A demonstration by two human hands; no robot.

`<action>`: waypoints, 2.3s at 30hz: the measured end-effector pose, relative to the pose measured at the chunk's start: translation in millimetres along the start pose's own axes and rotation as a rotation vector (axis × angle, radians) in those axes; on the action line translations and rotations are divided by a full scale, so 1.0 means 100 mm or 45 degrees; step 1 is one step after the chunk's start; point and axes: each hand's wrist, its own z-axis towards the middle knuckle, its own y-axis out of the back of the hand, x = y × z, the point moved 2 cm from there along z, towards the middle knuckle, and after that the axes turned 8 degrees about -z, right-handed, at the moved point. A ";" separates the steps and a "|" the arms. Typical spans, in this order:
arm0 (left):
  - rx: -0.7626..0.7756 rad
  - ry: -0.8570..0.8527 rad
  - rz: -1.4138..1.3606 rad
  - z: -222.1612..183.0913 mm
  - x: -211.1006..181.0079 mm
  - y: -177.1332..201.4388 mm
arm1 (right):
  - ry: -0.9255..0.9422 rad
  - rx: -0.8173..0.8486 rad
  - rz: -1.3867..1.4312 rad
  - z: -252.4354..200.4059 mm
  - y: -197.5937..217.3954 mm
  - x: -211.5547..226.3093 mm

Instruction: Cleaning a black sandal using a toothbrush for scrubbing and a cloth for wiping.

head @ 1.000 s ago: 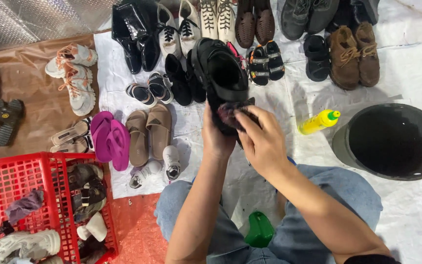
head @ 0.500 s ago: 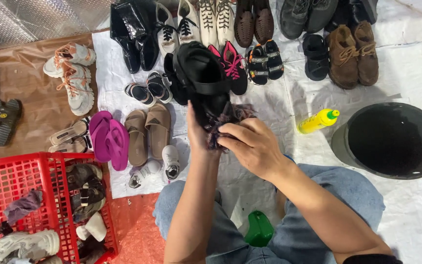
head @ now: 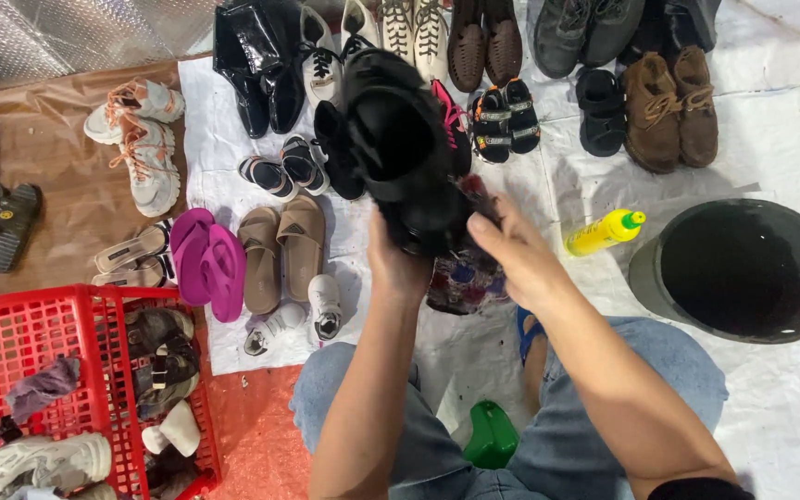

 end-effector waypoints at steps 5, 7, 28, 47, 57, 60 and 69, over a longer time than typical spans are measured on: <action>0.050 -0.078 0.966 -0.13 -0.06 -0.11 | -0.090 -0.009 0.021 -0.04 -0.01 0.10; -0.179 0.272 0.440 -0.09 0.02 -0.15 | -0.101 -0.069 0.103 -0.04 0.05 0.06; 0.026 -0.051 0.529 -0.14 -0.33 -0.36 | 0.513 -0.126 -0.500 -0.21 -0.16 0.05; -0.007 0.279 0.829 -0.26 -0.21 -0.48 | 0.935 -0.536 -0.960 -0.13 0.55 0.68; -0.040 0.225 0.840 -0.24 -0.17 -0.34 | 1.126 -0.485 -1.117 -0.09 0.34 0.33; -0.128 0.191 0.738 -0.11 -0.21 -0.28 | 1.132 -0.368 -1.135 -0.19 0.09 0.19; -0.240 0.133 0.655 -0.05 -0.31 -0.33 | 0.885 0.235 -0.930 -0.27 0.18 0.45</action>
